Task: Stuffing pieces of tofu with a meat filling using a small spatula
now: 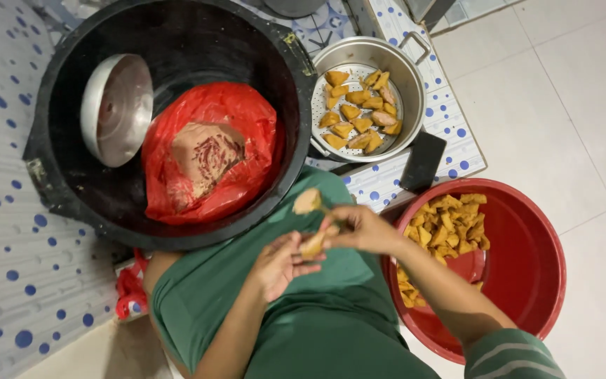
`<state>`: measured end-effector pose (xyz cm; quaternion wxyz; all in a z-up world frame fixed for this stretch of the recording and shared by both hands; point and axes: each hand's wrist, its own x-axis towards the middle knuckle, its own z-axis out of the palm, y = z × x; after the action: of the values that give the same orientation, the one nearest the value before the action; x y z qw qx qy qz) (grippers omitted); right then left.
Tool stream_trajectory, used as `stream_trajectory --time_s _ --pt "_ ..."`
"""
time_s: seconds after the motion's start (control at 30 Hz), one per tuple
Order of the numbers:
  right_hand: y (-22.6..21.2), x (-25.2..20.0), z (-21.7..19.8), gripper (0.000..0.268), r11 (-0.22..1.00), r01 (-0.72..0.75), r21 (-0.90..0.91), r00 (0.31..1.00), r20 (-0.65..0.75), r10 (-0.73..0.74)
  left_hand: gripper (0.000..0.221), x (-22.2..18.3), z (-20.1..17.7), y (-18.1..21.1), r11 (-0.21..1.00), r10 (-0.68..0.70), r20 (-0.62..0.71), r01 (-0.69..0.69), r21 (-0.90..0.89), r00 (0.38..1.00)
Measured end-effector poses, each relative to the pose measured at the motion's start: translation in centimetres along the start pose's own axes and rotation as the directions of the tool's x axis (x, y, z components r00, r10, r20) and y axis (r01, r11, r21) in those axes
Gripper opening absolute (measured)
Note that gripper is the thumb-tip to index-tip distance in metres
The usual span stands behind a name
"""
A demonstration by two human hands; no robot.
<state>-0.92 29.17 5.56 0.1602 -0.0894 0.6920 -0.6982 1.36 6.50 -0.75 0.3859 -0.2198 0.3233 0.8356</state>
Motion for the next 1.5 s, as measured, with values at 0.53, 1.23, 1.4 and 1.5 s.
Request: stream_trajectory --time_s 0.53,1.23,1.4,1.5 --pt "15.9 22.2 -24.7 0.005 0.770 -0.361 -0.525 0.614 -0.756 -0.228 0.027 0.0 -1.9 6.3 0.997 0.037 -0.323 -0.012 0.080 0.946" --pt "29.2 -22.9 -12.7 0.020 0.886 -0.455 -0.092 0.335 -0.939 0.074 0.026 -1.8 -2.2 4.7 0.966 0.160 -0.182 -0.116 0.231 0.970" --pt "34.4 -20.1 -8.2 0.028 0.910 -0.260 0.322 0.060 -0.936 0.348 0.028 -3.1 -0.9 4.5 0.954 0.181 -0.174 -0.129 0.271 0.968" --pt "34.5 -18.3 -8.6 0.033 0.912 -0.317 0.261 -0.059 -0.965 0.256 0.027 -3.9 -0.7 4.4 0.954 0.194 -0.210 -0.134 0.270 0.958"
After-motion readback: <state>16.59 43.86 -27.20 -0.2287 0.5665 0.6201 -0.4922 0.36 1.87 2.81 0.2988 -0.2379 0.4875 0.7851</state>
